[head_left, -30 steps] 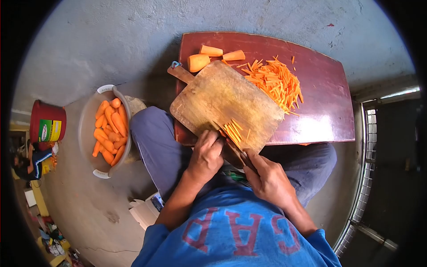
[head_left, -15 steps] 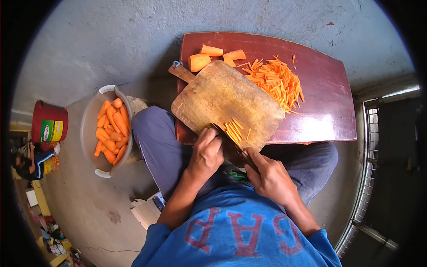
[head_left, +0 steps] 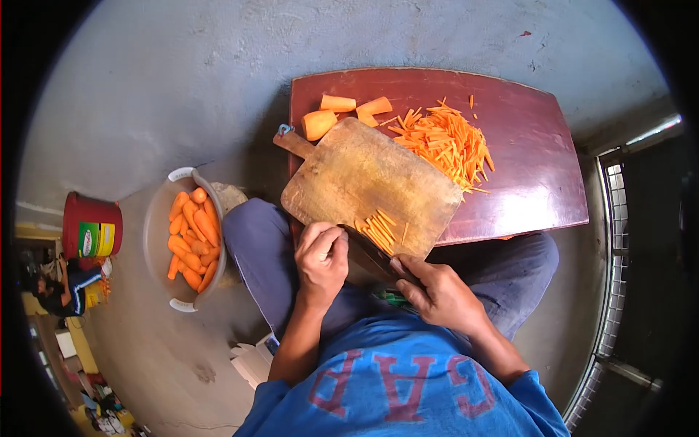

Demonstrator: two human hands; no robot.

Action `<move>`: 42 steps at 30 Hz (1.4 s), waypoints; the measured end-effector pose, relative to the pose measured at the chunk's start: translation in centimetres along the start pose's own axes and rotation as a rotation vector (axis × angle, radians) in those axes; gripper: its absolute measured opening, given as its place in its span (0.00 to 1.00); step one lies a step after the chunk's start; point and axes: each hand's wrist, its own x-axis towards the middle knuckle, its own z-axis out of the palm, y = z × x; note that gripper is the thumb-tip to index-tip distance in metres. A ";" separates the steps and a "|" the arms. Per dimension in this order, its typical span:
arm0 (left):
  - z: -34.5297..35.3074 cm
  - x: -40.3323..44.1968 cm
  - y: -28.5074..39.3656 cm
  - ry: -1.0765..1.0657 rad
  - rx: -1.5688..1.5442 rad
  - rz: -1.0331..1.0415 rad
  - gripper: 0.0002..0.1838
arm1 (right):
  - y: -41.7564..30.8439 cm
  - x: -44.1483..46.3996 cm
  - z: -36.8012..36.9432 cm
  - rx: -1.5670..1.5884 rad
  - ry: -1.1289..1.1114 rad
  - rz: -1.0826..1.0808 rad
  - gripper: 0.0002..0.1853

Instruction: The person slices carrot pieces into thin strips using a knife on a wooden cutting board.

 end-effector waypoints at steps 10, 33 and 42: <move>0.8 0.1 0.7 -0.176 0.096 0.100 0.05 | 6.2 4.4 -11.1 0.029 0.275 0.148 0.16; 18.7 22.7 8.5 -0.541 0.374 0.438 0.24 | 8.0 1.5 -13.5 -0.834 0.552 -0.347 0.27; 12.3 18.0 -1.0 -0.350 0.035 0.025 0.15 | 6.5 1.0 -13.9 -0.170 0.348 -0.244 0.16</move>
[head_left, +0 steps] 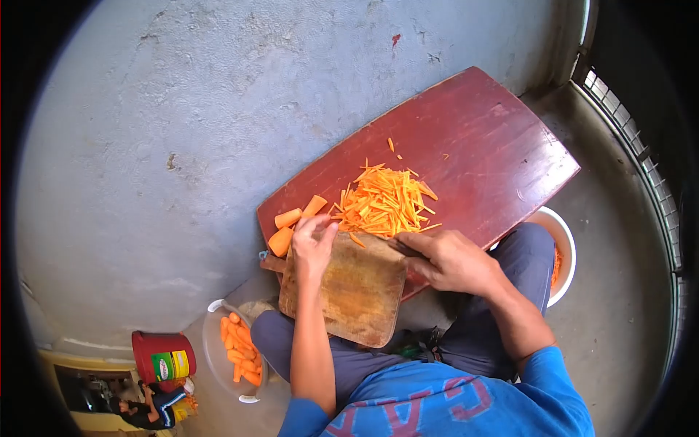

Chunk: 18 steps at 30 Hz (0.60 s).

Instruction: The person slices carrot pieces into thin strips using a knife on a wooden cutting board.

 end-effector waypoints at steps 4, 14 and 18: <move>-2.1 -2.0 -2.8 0.057 0.068 -0.055 0.15 | -0.2 2.0 2.1 0.127 -0.140 0.105 0.16; -6.0 5.8 -6.0 -0.005 0.393 0.015 0.21 | 4.6 3.4 2.4 0.239 0.076 0.149 0.16; -5.1 8.4 -2.9 -0.208 0.553 0.019 0.29 | 4.9 2.6 2.3 0.544 0.038 0.272 0.19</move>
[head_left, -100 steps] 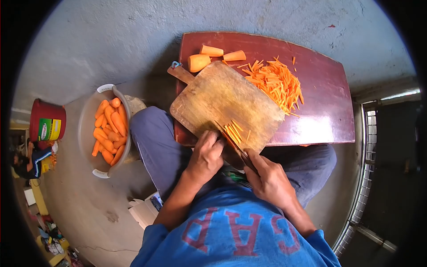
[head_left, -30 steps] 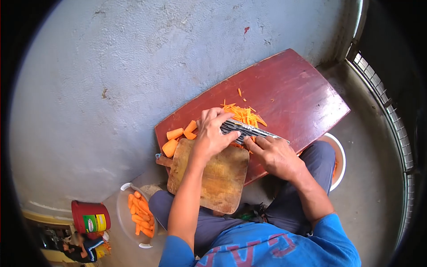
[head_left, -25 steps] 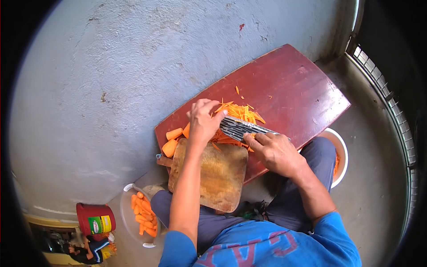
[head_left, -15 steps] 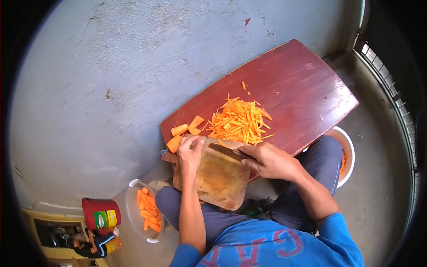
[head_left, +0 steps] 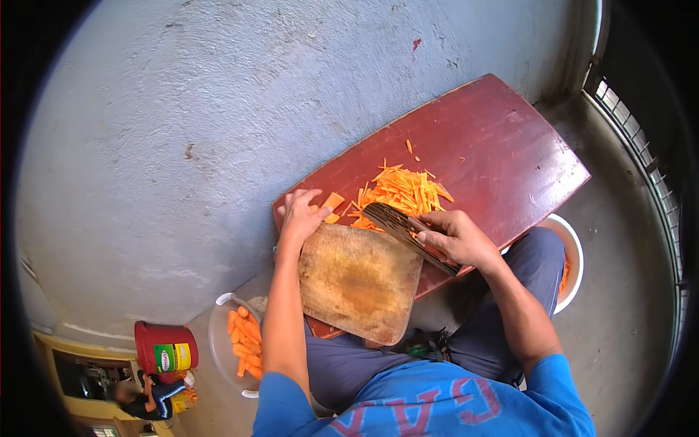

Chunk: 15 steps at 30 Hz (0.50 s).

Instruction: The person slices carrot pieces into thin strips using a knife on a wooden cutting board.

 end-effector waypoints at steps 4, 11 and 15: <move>1.2 1.9 0.6 -0.144 0.134 0.001 0.39 | 1.2 0.5 0.4 0.131 -0.011 -0.022 0.22; 1.7 -0.8 3.2 -0.053 0.424 0.038 0.40 | -0.8 -0.2 0.3 -0.009 0.029 0.024 0.14; 3.3 -1.0 2.6 -0.009 0.358 -0.035 0.33 | -0.8 -0.2 0.7 -0.051 0.033 0.013 0.16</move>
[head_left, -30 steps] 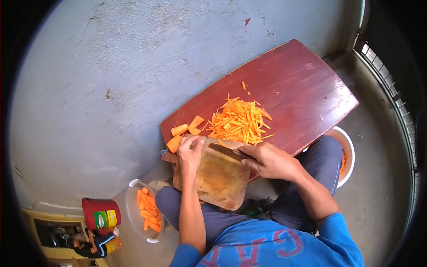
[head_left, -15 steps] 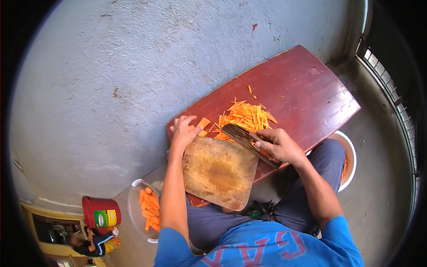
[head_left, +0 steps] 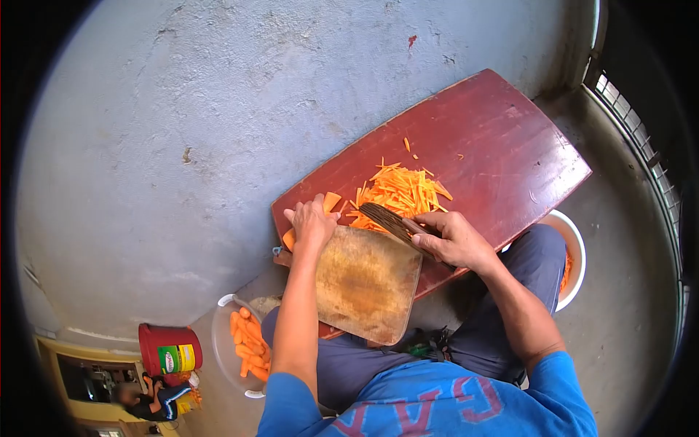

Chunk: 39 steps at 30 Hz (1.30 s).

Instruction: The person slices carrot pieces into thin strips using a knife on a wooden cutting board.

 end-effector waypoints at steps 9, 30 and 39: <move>0.2 -1.5 -0.6 0.194 -0.336 0.011 0.11 | -0.4 -0.2 0.1 0.006 -0.021 -0.001 0.20; -0.7 -21.6 4.4 0.265 -0.716 0.204 0.12 | -4.6 -9.3 9.4 -0.411 -0.102 -0.064 0.22; 0.9 -21.8 5.2 0.275 -0.589 0.313 0.15 | -6.2 -12.2 11.4 -0.675 -0.099 -0.074 0.33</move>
